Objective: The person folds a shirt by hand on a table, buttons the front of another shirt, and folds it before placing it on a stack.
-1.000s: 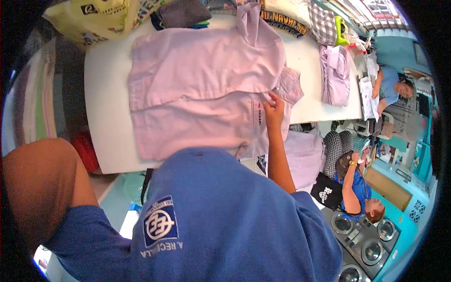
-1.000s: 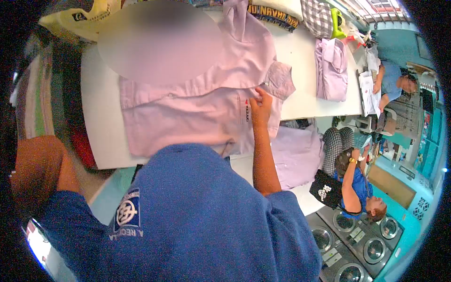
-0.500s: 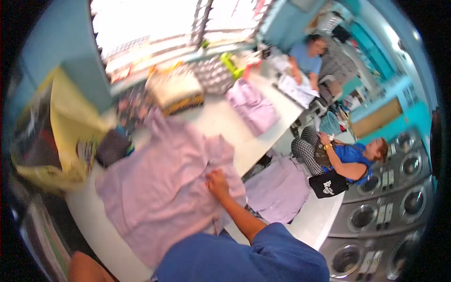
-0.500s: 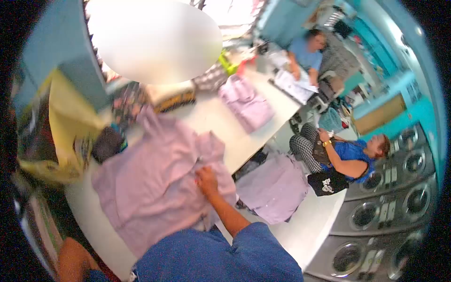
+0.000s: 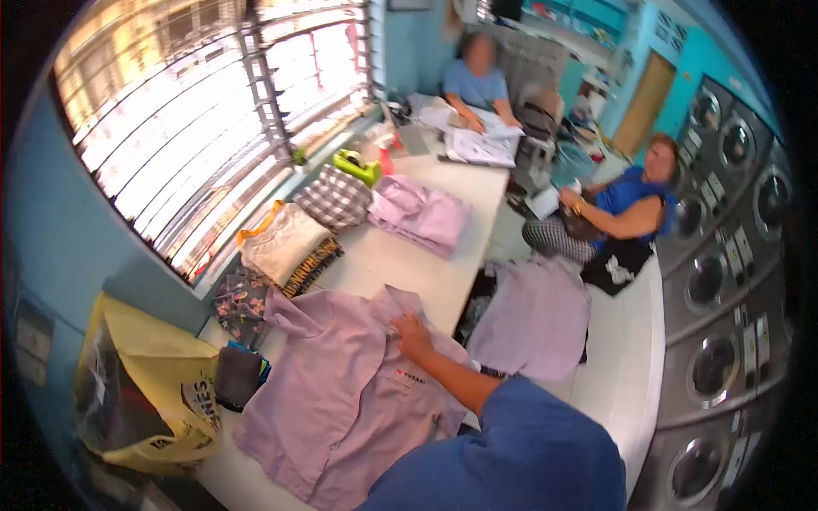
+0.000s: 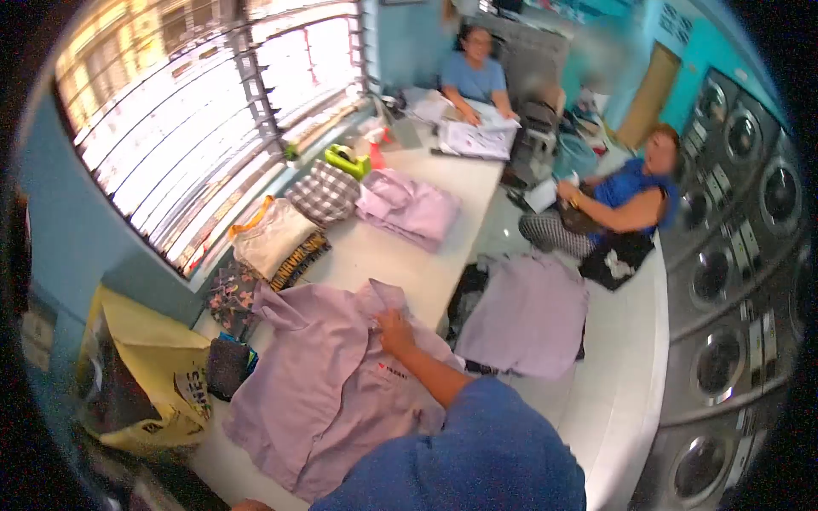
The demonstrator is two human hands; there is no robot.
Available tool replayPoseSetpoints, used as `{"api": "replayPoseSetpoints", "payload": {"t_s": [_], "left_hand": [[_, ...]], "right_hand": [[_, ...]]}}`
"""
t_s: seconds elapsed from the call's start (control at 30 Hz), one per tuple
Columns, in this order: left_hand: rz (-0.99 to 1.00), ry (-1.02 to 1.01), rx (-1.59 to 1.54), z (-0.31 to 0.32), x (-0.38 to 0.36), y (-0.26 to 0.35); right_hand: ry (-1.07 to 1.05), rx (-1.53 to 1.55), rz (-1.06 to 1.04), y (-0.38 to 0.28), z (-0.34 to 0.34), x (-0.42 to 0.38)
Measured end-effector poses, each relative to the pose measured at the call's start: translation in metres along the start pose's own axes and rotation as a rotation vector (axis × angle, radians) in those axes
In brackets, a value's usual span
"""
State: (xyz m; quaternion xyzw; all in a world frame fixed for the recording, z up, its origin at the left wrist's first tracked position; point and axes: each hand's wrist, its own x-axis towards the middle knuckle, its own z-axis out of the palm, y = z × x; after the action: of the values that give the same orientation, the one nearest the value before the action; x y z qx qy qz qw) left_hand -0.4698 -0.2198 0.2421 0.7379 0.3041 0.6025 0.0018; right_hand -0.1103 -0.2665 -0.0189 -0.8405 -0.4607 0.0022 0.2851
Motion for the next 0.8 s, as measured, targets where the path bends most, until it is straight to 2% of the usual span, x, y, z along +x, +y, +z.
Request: {"api": "replayPoseSetpoints", "payload": {"t_s": [0.1, 0.17, 0.23, 0.3, 0.37, 0.4, 0.43, 0.47, 0.53, 0.57, 0.6, 0.63, 0.73, 0.77, 0.8], "left_hand": [[0.087, -0.089, 0.051, 0.02, -0.01, -0.019], [0.013, -0.186, 0.15, 0.029, -0.041, -0.054], [-0.323, -0.297, 0.212, 0.036, -0.089, -0.12], [-0.639, -0.292, 0.469, 0.024, -0.151, -0.205], [-0.889, -0.3, 0.615, 0.015, -0.191, -0.261], [-0.981, -0.287, 0.642, 0.013, -0.202, -0.277], [-1.171, -0.248, 0.688, 0.009, -0.208, -0.283], [-1.177, -0.253, 0.705, 0.006, -0.212, -0.292], [-1.398, -0.237, 0.537, 0.007, -0.215, -0.311], [-1.398, -0.245, 0.54, 0.006, -0.217, -0.318], [-1.378, -0.289, 0.316, 0.004, -0.218, -0.323], [-1.35, -0.328, 0.093, 0.002, -0.219, -0.326], [-1.341, -0.263, -0.01, 0.007, -0.218, -0.32], [-1.341, -0.26, -0.02, 0.016, -0.2, -0.298], [-1.494, -0.268, 0.038, 0.021, -0.172, -0.267]], "right_hand": [[0.015, 0.021, 0.224, 0.002, 0.007, 0.014], [0.119, 0.157, 0.359, 0.005, 0.011, 0.023], [0.136, 0.141, 0.453, 0.003, 0.014, 0.031], [0.146, 0.13, 0.527, 0.002, 0.014, 0.043], [-0.085, 0.097, 0.602, 0.001, 0.009, 0.05], [-0.097, 0.099, 0.607, 0.0, 0.008, 0.053], [-0.166, 0.078, 0.612, -0.001, 0.007, 0.055], [-0.236, 0.057, 0.616, -0.002, 0.007, 0.058], [-0.321, 0.106, 0.615, 0.005, 0.007, 0.062], [-0.243, 0.126, 0.643, 0.008, 0.009, 0.065], [-0.164, 0.145, 0.668, 0.012, 0.01, 0.068], [-0.166, 0.143, 0.669, 0.012, -0.002, 0.07], [-0.233, -0.02, 0.645, 0.003, -0.026, 0.071], [-0.097, -0.046, 0.595, -0.002, -0.026, 0.075], [0.034, -0.07, 0.543, -0.006, -0.023, 0.08]]}}
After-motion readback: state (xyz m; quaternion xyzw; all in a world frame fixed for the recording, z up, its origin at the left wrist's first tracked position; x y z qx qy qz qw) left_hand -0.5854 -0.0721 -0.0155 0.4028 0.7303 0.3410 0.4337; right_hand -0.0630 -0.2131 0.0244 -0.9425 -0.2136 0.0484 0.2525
